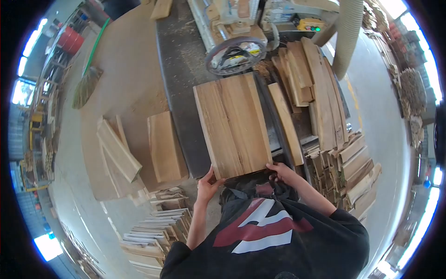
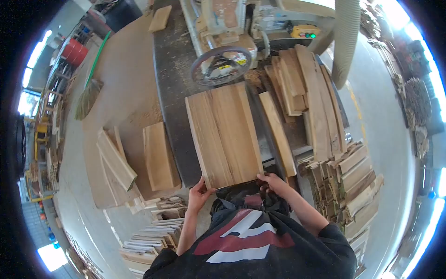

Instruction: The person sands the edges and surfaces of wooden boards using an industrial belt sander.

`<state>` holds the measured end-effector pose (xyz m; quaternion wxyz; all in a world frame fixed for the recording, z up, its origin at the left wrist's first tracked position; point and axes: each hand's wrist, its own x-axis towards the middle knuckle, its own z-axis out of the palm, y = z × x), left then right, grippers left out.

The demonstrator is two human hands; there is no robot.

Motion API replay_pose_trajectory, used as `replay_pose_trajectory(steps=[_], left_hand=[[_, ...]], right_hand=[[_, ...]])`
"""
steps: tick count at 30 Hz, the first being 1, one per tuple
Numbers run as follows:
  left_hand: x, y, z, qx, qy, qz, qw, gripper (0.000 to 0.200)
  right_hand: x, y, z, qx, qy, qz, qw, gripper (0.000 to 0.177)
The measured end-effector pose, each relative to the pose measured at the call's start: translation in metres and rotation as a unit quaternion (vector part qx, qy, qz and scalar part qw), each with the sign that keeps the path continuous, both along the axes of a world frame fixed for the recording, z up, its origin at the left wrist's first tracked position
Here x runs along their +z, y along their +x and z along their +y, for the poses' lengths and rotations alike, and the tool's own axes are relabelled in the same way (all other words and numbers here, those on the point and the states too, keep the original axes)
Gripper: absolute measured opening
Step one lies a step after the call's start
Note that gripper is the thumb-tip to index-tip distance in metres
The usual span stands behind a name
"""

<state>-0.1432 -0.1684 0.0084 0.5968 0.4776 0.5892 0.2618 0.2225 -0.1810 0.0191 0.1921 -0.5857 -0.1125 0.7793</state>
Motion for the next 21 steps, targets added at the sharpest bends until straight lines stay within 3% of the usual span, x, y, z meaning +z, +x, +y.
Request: replay_pose_trajectory(steps=[1,3,4,7,12,21], left_hand=[[0.003,0.004,0.004,-0.008,-0.001,-0.007,1.000,0.082],[0.015,0.010,0.013,-0.079,0.071,0.127,0.986,0.084],[0.020,0.014,0.015,-0.081,0.070,0.126,0.986,0.084],[0.030,0.024,0.027,-0.172,0.097,0.267,0.943,0.079],[0.018,0.054,0.040,-0.101,0.139,0.156,0.973,0.077],[0.020,0.062,0.128,-0.042,0.090,0.113,0.989,0.075]], right_hand=[[0.001,-0.001,0.000,-0.019,-0.022,-0.028,0.999,0.041],[0.008,-0.003,0.003,-0.039,-0.043,-0.058,0.997,0.041],[0.013,-0.006,0.002,-0.046,-0.046,-0.058,0.996,0.044],[0.006,-0.009,0.002,-0.052,-0.037,-0.058,0.996,0.054],[0.012,-0.009,0.024,-0.197,-0.014,-0.018,0.980,0.050],[0.006,-0.035,0.113,-0.275,0.055,-0.016,0.960,0.048]])
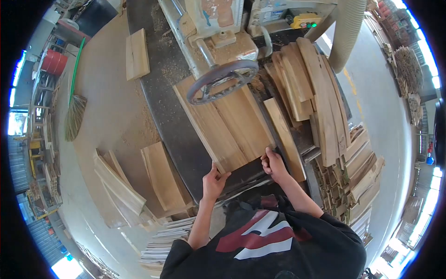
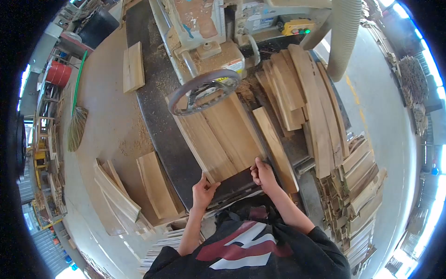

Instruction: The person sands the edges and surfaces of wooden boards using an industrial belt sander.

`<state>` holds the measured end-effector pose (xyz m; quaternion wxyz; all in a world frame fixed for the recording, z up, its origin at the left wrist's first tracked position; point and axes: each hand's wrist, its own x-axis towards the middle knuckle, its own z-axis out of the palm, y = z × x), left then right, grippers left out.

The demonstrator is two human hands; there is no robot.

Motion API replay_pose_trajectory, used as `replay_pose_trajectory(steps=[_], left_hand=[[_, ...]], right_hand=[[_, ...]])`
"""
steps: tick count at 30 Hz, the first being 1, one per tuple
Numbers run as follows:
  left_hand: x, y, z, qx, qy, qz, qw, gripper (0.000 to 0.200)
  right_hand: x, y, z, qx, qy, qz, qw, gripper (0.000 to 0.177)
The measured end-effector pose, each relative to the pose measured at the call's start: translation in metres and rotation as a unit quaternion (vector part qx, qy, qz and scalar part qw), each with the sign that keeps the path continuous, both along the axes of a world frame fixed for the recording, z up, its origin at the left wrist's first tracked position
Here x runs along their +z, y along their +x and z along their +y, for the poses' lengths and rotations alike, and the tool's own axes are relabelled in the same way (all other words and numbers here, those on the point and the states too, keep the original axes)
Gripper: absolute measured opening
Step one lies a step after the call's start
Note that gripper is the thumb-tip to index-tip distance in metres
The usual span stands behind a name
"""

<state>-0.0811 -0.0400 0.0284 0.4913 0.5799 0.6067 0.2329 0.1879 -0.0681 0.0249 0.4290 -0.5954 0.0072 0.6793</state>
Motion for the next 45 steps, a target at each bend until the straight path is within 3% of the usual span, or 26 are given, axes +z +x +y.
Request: replay_pose_trajectory(steps=[8,12,14,15,17,18,20,21,22,24,25,26,27,28,30,31,33,36,40,42,43,44,45], left_hand=[[0.003,-0.004,0.078,0.011,0.024,0.004,1.000,0.074],[0.010,-0.017,0.117,0.022,0.062,0.017,0.998,0.069],[0.021,-0.038,0.157,-0.131,0.074,0.101,0.983,0.054],[0.024,-0.049,0.183,-0.126,0.056,0.115,0.984,0.043],[0.022,-0.066,0.244,-0.047,0.196,0.118,0.972,0.040],[0.033,-0.072,0.283,0.014,0.163,0.089,0.982,0.040],[0.032,-0.088,0.374,0.106,0.319,0.081,0.938,0.048],[0.037,-0.097,0.420,0.118,0.369,0.209,0.898,0.053],[0.030,-0.109,0.469,0.140,0.339,0.207,0.907,0.061],[0.002,-0.123,0.534,0.200,0.384,0.336,0.837,0.064],[-0.015,-0.122,0.544,0.201,0.382,0.336,0.837,0.064],[-0.032,-0.121,0.550,0.202,0.329,0.420,0.821,0.064],[-0.041,-0.118,0.550,0.199,0.274,0.499,0.798,0.065],[-0.049,-0.116,0.550,0.199,0.274,0.497,0.799,0.065],[-0.052,-0.105,0.541,0.215,0.246,0.487,0.810,0.067],[-0.051,-0.101,0.530,0.210,0.247,0.486,0.812,0.067],[-0.045,-0.092,0.486,0.210,0.229,0.476,0.823,0.065],[-0.014,-0.068,0.398,0.188,0.201,0.463,0.842,0.064],[-0.020,-0.055,0.278,0.208,0.288,0.380,0.854,0.059],[-0.018,-0.045,0.215,0.217,0.308,0.308,0.874,0.060],[-0.019,-0.042,0.182,0.189,0.317,0.289,0.884,0.060],[-0.019,-0.038,0.153,0.163,0.327,0.268,0.892,0.059],[-0.020,-0.035,0.122,0.127,0.301,0.259,0.909,0.060]], right_hand=[[-0.008,-0.034,0.078,-0.084,0.060,-0.120,0.987,0.049],[-0.008,-0.031,0.109,-0.086,0.037,-0.086,0.992,0.048],[-0.004,-0.027,0.124,-0.060,0.045,-0.086,0.994,0.048],[-0.004,-0.027,0.130,-0.057,0.052,-0.088,0.993,0.048],[-0.002,-0.030,0.146,-0.056,0.050,-0.092,0.993,0.048],[-0.001,-0.030,0.153,-0.062,0.040,-0.097,0.993,0.048],[-0.006,-0.029,0.168,-0.064,0.041,-0.092,0.993,0.048],[-0.007,-0.029,0.175,-0.059,0.058,-0.088,0.993,0.047],[-0.006,-0.031,0.181,-0.055,0.073,-0.084,0.992,0.047],[-0.003,-0.044,0.188,-0.038,0.073,-0.137,0.987,0.045],[-0.005,-0.054,0.190,-0.008,0.135,-0.244,0.960,0.043],[-0.009,-0.058,0.190,0.021,0.196,-0.347,0.917,0.040],[-0.023,-0.062,0.180,0.058,0.250,-0.431,0.865,0.035],[-0.033,-0.059,0.163,0.093,0.270,-0.436,0.853,0.031],[-0.043,-0.067,0.156,0.045,0.315,-0.511,0.799,0.033],[-0.047,-0.071,0.155,0.042,0.311,-0.512,0.799,0.033],[-0.044,-0.074,0.164,0.031,0.315,-0.587,0.745,0.033],[-0.041,-0.072,0.164,0.059,0.343,-0.593,0.726,0.033],[-0.039,-0.068,0.159,0.093,0.352,-0.589,0.721,0.029],[-0.023,-0.071,0.156,0.091,0.359,-0.543,0.754,0.029],[-0.024,-0.067,0.150,0.133,0.331,-0.491,0.795,0.031],[-0.022,-0.061,0.143,0.130,0.334,-0.488,0.796,0.031],[-0.018,-0.056,0.134,0.204,0.310,-0.420,0.828,0.032]])
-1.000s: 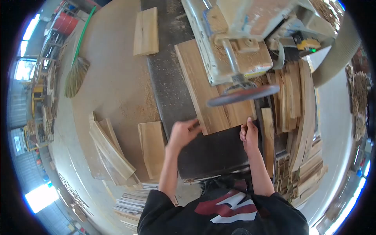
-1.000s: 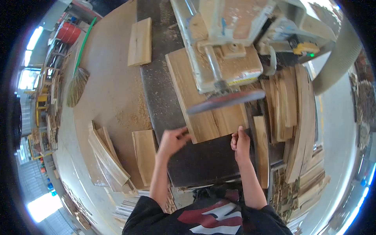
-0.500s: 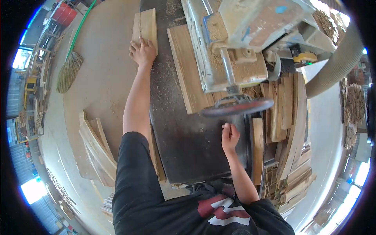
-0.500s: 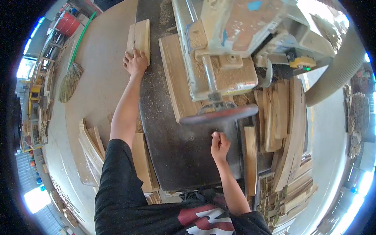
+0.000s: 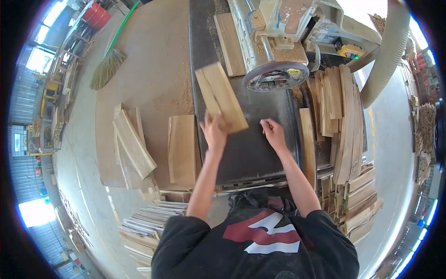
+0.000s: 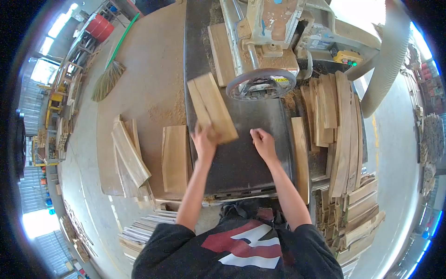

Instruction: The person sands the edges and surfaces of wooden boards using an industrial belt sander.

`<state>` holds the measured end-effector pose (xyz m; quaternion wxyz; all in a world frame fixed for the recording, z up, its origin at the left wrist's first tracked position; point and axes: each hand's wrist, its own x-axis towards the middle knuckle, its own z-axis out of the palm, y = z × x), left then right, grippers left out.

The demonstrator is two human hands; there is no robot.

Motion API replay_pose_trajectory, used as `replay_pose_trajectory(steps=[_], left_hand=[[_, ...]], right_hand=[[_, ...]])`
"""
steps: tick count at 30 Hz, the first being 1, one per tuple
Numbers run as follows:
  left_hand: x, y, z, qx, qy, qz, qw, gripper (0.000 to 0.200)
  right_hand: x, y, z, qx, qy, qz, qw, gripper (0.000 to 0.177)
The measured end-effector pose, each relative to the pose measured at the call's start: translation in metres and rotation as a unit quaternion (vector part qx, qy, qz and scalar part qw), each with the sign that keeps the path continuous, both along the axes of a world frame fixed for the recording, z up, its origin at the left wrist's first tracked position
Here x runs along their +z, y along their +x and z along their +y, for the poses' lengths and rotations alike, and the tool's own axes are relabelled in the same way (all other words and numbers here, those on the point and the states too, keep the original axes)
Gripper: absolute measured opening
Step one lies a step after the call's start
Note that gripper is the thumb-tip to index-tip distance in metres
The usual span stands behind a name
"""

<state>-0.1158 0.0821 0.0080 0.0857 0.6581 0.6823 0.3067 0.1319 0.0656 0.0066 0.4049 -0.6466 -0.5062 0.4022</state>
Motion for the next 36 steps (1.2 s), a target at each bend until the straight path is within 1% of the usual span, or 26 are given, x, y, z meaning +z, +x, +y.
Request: replay_pose_trajectory(steps=[1,2,3,4,5,6,7,8,9,10,11,13,14,15,17,19,20,21,22,23,25,29,31,33,34,36], left_hand=[[-0.001,0.004,-0.029,-0.034,-0.039,-0.006,0.999,0.061],[0.000,0.010,-0.056,-0.052,-0.058,-0.051,0.996,0.062],[0.003,0.017,-0.080,-0.071,-0.079,-0.098,0.990,0.064],[0.010,0.025,-0.102,-0.079,-0.084,-0.098,0.988,0.064],[0.020,0.032,-0.120,-0.106,-0.103,-0.101,0.984,0.066],[0.027,0.036,-0.133,-0.134,-0.123,-0.102,0.978,0.068],[0.030,0.039,-0.139,-0.144,-0.129,-0.102,0.976,0.068],[0.032,0.042,-0.144,-0.175,-0.129,-0.071,0.973,0.070],[0.032,0.045,-0.148,-0.206,-0.128,-0.040,0.969,0.073],[0.029,0.049,-0.148,-0.222,-0.134,-0.020,0.966,0.076],[0.027,0.055,-0.146,-0.230,-0.133,-0.021,0.964,0.076],[0.022,0.067,-0.139,-0.263,-0.116,-0.022,0.958,0.078],[0.019,0.074,-0.133,-0.270,-0.115,-0.021,0.956,0.078],[0.017,0.080,-0.125,-0.284,-0.100,-0.031,0.953,0.077],[0.013,0.092,-0.113,-0.310,-0.082,-0.039,0.947,0.077],[0.009,0.108,-0.095,-0.329,-0.080,-0.034,0.940,0.074],[0.009,0.114,-0.086,-0.348,-0.077,-0.031,0.934,0.074],[0.010,0.119,-0.078,-0.341,-0.083,-0.011,0.936,0.075],[0.011,0.125,-0.070,-0.332,-0.089,0.009,0.939,0.075],[0.011,0.127,-0.060,-0.346,-0.089,0.009,0.934,0.075],[0.013,0.123,-0.036,-0.329,-0.106,0.011,0.938,0.076],[0.013,0.120,0.011,-0.328,-0.121,0.016,0.937,0.079],[0.014,0.121,0.020,-0.325,-0.114,0.017,0.939,0.076],[0.018,0.124,0.027,-0.307,-0.073,0.003,0.949,0.069],[0.014,0.125,0.029,-0.304,-0.076,0.001,0.950,0.069],[-0.004,0.127,0.040,-0.258,-0.005,-0.016,0.966,0.064]], right_hand=[[0.006,0.002,-0.011,0.063,-0.075,0.042,0.994,0.033],[0.025,0.003,-0.027,0.082,-0.159,0.085,0.980,0.038],[0.022,0.003,-0.046,0.074,-0.162,0.087,0.980,0.038],[0.013,0.007,-0.068,0.068,-0.101,-0.010,0.992,0.041],[0.000,0.012,-0.089,0.061,-0.042,-0.107,0.992,0.044],[-0.007,0.017,-0.108,0.022,-0.072,-0.095,0.993,0.054],[-0.013,0.027,-0.126,0.012,-0.078,-0.094,0.992,0.054],[-0.006,0.035,-0.140,-0.012,-0.204,-0.051,0.978,0.059],[0.005,0.040,-0.152,-0.036,-0.324,-0.005,0.945,0.063],[0.016,0.042,-0.162,-0.057,-0.338,0.081,0.936,0.060],[0.013,0.042,-0.169,-0.065,-0.337,0.082,0.936,0.060],[0.005,0.040,-0.180,-0.150,-0.330,0.179,0.915,0.059],[0.023,0.043,-0.177,-0.154,-0.366,0.205,0.895,0.056],[0.022,0.047,-0.174,-0.162,-0.363,0.209,0.894,0.056],[0.022,0.055,-0.170,-0.206,-0.349,0.311,0.860,0.054],[0.023,0.054,-0.159,-0.232,-0.320,0.324,0.860,0.053],[0.021,0.054,-0.155,-0.234,-0.317,0.362,0.845,0.050],[0.017,0.055,-0.151,-0.236,-0.314,0.398,0.829,0.047],[0.011,0.053,-0.141,-0.239,-0.271,0.402,0.842,0.044],[0.008,0.053,-0.130,-0.252,-0.265,0.405,0.838,0.044],[0.006,0.051,-0.103,-0.233,-0.248,0.443,0.830,0.044],[0.005,0.043,-0.056,-0.234,-0.238,0.458,0.824,0.044],[0.005,0.035,-0.039,-0.272,-0.224,0.393,0.849,0.043],[0.007,0.034,-0.024,-0.272,-0.222,0.392,0.850,0.043],[0.007,0.034,-0.016,-0.272,-0.220,0.393,0.851,0.043],[0.004,0.040,0.018,-0.273,-0.232,0.403,0.842,0.042]])
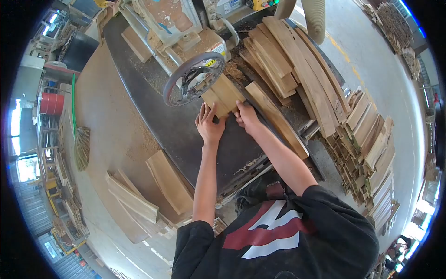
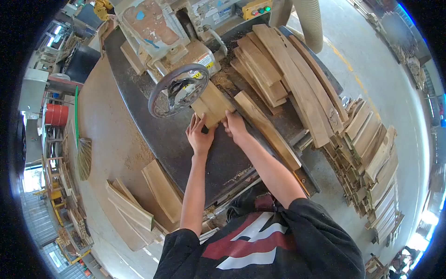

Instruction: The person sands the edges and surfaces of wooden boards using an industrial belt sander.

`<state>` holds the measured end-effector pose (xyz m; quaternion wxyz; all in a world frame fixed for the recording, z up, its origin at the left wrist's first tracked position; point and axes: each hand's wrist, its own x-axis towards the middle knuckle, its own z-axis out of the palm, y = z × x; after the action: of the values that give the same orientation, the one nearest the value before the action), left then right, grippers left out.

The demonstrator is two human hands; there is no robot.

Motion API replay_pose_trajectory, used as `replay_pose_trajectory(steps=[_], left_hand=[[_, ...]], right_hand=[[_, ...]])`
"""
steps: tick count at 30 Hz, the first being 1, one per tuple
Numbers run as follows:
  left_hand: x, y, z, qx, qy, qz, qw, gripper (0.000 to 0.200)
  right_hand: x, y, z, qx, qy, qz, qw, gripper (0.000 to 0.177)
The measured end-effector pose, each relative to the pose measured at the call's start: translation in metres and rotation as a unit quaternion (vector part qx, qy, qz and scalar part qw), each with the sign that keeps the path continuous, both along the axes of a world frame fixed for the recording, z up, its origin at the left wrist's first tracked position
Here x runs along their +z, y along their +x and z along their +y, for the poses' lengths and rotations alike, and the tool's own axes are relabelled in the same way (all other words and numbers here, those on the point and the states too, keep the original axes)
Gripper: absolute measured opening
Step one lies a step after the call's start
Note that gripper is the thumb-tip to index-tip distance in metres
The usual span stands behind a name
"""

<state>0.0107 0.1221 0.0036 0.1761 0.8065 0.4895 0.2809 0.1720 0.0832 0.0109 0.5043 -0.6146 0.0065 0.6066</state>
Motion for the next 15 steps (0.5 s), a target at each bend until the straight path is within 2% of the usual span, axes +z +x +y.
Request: replay_pose_trajectory(steps=[1,2,3,4,5,6,7,9,11,12,13,14,15], left_hand=[[-0.008,0.001,0.007,0.004,-0.001,0.001,1.000,0.064],[-0.014,0.004,0.012,0.040,0.023,-0.021,0.999,0.061],[-0.011,0.008,0.014,0.078,0.045,-0.041,0.995,0.059],[-0.008,0.010,0.014,0.094,0.010,-0.092,0.991,0.059],[0.002,0.016,0.015,0.109,0.002,-0.090,0.990,0.059],[0.011,0.023,0.016,0.171,-0.081,-0.202,0.961,0.058],[0.015,0.026,0.009,0.226,-0.157,-0.311,0.910,0.057],[0.011,0.038,-0.018,0.288,-0.004,-0.268,0.920,0.042],[0.034,0.046,-0.072,0.197,0.035,-0.188,0.962,0.034],[0.020,0.046,-0.097,0.031,0.087,-0.120,0.989,0.033],[0.004,0.062,-0.130,-0.026,0.055,-0.082,0.995,0.042],[0.010,0.065,-0.158,-0.133,-0.040,-0.073,0.988,0.041],[0.001,0.072,-0.175,-0.263,-0.069,-0.073,0.960,0.047]], right_hand=[[-0.001,-0.003,0.013,-0.003,-0.007,0.018,1.000,0.041],[0.000,-0.011,0.018,0.001,0.003,-0.042,0.999,0.041],[-0.003,-0.018,0.026,0.009,-0.001,-0.041,0.999,0.041],[-0.005,-0.025,0.035,-0.009,0.016,-0.107,0.994,0.043],[-0.010,-0.028,0.044,-0.020,0.035,-0.173,0.984,0.044],[-0.015,-0.028,0.051,-0.015,0.042,-0.160,0.986,0.046],[-0.019,-0.026,0.058,-0.011,0.050,-0.145,0.988,0.047],[-0.010,-0.021,0.076,0.009,0.010,-0.103,0.995,0.047],[-0.008,-0.019,0.090,0.045,0.018,-0.117,0.992,0.048],[-0.009,-0.017,0.095,0.062,0.028,-0.125,0.990,0.048],[-0.011,-0.016,0.101,0.079,0.037,-0.131,0.988,0.048],[-0.014,-0.011,0.103,0.090,0.059,-0.107,0.988,0.048],[-0.017,-0.006,0.102,0.104,0.080,-0.082,0.988,0.047]])
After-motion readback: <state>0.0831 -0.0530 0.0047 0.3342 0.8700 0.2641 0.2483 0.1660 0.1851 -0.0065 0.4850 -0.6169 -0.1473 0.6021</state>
